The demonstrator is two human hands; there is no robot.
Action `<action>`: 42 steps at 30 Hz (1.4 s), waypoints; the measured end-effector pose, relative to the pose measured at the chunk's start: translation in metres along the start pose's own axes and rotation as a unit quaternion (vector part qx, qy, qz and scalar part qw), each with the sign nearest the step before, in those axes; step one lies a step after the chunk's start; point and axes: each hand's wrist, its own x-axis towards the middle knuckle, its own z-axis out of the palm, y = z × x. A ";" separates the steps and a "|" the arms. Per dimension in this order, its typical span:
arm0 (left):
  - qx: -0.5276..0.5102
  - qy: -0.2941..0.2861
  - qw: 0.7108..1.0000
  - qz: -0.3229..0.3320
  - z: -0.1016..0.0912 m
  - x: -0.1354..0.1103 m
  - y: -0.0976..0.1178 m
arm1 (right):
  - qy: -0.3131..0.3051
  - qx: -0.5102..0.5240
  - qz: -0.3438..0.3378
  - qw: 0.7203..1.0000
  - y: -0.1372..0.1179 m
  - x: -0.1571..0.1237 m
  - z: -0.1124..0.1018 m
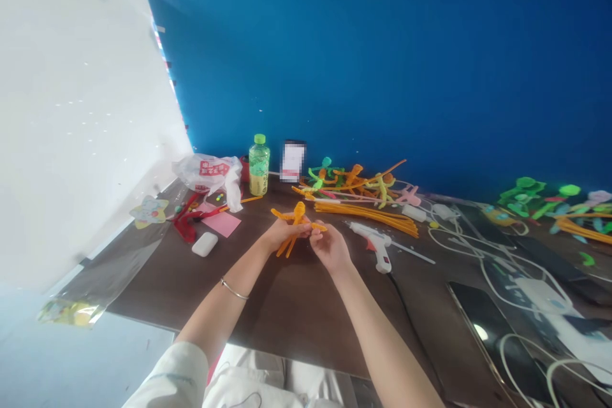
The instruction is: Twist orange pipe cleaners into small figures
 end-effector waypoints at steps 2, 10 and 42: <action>0.013 0.023 0.999 0.019 0.000 0.001 0.000 | 0.020 0.020 -0.001 1.000 0.003 0.001 0.000; 0.083 0.149 0.978 0.120 0.002 0.005 -0.001 | 0.083 -0.087 -0.002 0.993 0.024 -0.004 0.014; 0.039 -0.016 0.999 -0.007 0.003 0.000 -0.001 | 0.008 -0.070 0.024 0.997 -0.016 -0.005 -0.001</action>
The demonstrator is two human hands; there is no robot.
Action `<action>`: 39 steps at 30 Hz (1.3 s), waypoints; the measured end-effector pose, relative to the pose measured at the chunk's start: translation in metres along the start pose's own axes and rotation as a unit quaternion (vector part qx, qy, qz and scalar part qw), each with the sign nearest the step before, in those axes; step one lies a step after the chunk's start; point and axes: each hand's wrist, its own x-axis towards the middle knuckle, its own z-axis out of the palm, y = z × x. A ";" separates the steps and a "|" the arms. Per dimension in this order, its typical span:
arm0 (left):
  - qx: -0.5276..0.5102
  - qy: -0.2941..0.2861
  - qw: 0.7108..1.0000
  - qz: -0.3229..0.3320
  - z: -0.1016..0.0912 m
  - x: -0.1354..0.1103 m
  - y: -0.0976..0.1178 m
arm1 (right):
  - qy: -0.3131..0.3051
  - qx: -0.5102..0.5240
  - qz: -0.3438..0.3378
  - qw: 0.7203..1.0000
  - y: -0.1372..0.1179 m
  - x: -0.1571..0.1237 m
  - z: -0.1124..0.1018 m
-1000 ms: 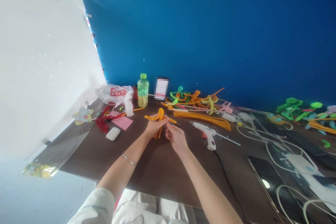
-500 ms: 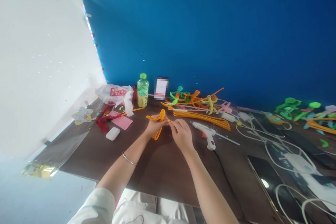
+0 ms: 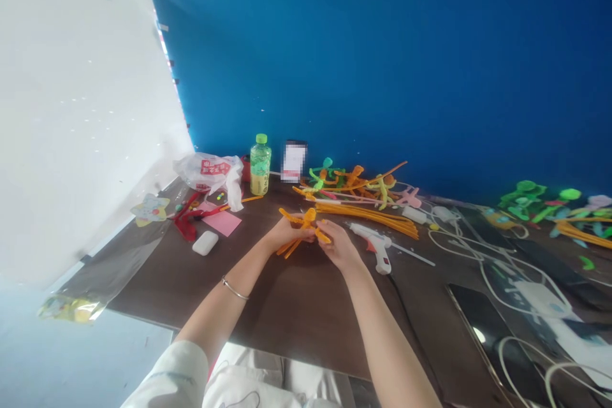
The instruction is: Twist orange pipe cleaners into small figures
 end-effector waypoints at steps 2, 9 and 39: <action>-0.016 0.007 1.000 -0.006 0.000 0.000 0.002 | -0.002 0.054 0.045 0.998 0.001 0.003 0.001; -0.056 0.040 0.997 0.026 0.000 0.001 0.002 | 0.021 0.131 0.081 0.988 0.017 0.004 0.014; 0.022 0.077 0.996 0.025 -0.003 0.005 -0.005 | 0.048 -0.558 -0.349 0.751 0.006 -0.003 0.000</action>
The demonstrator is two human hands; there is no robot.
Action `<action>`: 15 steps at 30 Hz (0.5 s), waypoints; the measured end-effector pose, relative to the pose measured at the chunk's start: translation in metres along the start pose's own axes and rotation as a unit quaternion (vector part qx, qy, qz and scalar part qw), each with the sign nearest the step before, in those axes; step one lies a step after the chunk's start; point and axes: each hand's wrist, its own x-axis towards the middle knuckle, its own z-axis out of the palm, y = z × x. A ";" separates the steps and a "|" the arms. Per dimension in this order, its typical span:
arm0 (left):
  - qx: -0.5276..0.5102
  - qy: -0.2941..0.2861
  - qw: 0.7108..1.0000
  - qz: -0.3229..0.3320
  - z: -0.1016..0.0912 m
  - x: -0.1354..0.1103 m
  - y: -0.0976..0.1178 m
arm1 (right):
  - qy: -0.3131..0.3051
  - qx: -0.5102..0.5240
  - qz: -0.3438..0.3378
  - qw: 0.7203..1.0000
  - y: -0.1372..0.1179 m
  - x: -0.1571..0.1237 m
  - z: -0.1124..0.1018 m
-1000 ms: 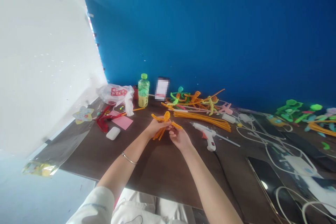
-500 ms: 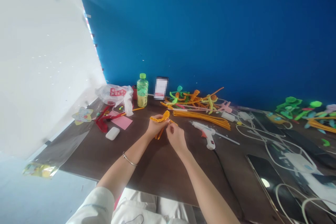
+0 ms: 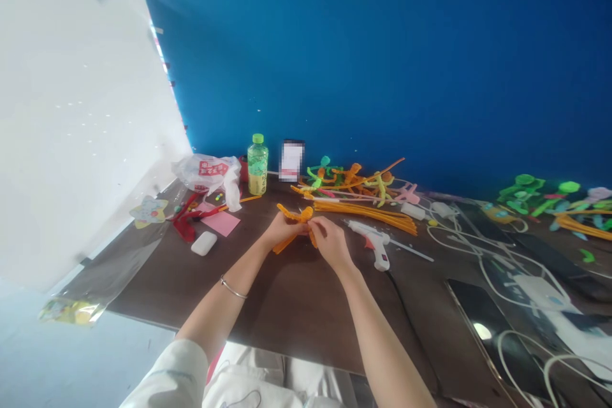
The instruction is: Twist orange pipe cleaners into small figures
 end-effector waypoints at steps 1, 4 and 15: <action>-0.009 -0.006 1.000 -0.001 0.000 -0.001 0.002 | 0.005 0.048 0.041 0.998 0.001 0.001 0.000; -0.016 -0.017 1.000 -0.002 -0.002 -0.002 0.006 | -0.008 0.191 0.166 0.967 0.002 0.002 0.000; -0.097 -0.052 0.994 -0.028 0.001 -0.003 0.004 | -0.016 0.588 0.335 0.736 -0.007 0.001 0.016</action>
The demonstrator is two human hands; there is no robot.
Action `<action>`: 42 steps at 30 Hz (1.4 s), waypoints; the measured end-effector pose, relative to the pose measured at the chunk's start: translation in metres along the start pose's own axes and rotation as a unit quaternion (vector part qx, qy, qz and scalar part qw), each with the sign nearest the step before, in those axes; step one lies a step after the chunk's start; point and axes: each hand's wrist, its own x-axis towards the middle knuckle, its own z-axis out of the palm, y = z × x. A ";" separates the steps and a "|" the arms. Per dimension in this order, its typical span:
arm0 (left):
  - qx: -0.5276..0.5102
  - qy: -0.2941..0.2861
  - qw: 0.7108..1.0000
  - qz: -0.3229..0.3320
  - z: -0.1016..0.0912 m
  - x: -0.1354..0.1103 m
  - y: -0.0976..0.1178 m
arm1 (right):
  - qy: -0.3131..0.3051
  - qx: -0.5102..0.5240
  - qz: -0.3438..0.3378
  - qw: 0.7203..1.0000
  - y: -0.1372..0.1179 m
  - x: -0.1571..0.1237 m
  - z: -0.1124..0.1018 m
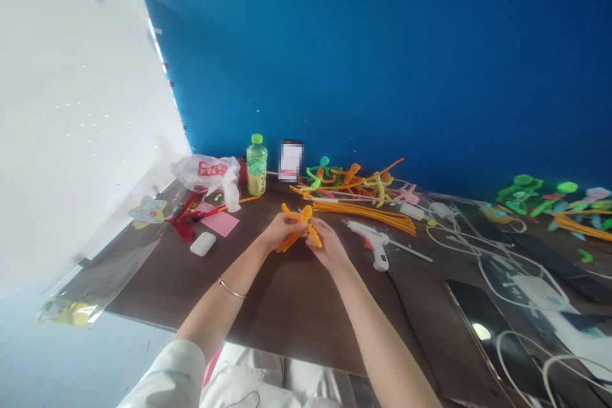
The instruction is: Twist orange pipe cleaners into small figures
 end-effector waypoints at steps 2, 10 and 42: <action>-0.016 0.022 1.000 0.011 0.003 0.000 0.000 | 0.007 0.036 0.001 0.999 0.007 0.002 0.003; 0.031 0.094 0.993 0.063 0.006 0.001 -0.003 | -0.015 0.121 0.076 0.990 0.016 -0.001 0.011; -0.002 0.193 0.981 -0.005 0.021 -0.001 -0.005 | 0.153 -0.712 -0.469 0.500 -0.002 -0.010 -0.019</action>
